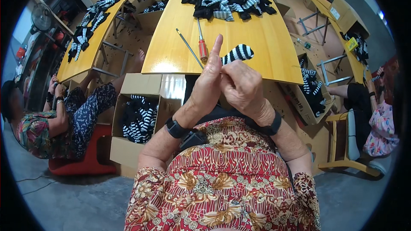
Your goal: The person sits at a table and sews the toe of a black and white striped sock using a needle and thread. They repeatedly pull the thread to tighten the stitches and inspect the sock. The person also uses a red-handled tool to manipulate the sock during the process.
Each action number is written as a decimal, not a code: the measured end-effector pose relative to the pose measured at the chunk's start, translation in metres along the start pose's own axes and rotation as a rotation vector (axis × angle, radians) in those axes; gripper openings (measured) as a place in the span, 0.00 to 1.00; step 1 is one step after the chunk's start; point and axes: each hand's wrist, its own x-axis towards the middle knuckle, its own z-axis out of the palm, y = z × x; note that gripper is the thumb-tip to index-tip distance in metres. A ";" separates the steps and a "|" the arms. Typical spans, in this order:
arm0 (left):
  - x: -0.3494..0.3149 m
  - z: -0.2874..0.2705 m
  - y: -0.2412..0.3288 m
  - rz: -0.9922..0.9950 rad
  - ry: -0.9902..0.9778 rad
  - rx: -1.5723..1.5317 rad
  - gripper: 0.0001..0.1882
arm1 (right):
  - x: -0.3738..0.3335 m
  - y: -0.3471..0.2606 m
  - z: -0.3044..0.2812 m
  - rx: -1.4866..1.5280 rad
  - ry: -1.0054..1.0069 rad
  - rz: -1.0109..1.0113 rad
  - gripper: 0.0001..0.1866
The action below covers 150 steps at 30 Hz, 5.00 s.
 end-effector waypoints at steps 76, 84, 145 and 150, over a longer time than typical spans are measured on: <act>-0.018 0.018 0.039 -0.109 -0.016 0.002 0.25 | 0.039 0.008 -0.042 0.817 -0.431 0.566 0.14; -0.018 0.014 0.040 -0.079 0.007 -0.180 0.29 | 0.045 0.002 -0.031 0.892 -0.351 0.610 0.08; -0.014 -0.095 0.020 0.015 0.441 -0.382 0.12 | 0.038 0.086 0.052 -0.009 -0.439 0.393 0.16; -0.010 -0.110 0.019 -0.044 0.467 -0.587 0.11 | 0.036 0.134 0.122 -0.241 -0.545 0.485 0.18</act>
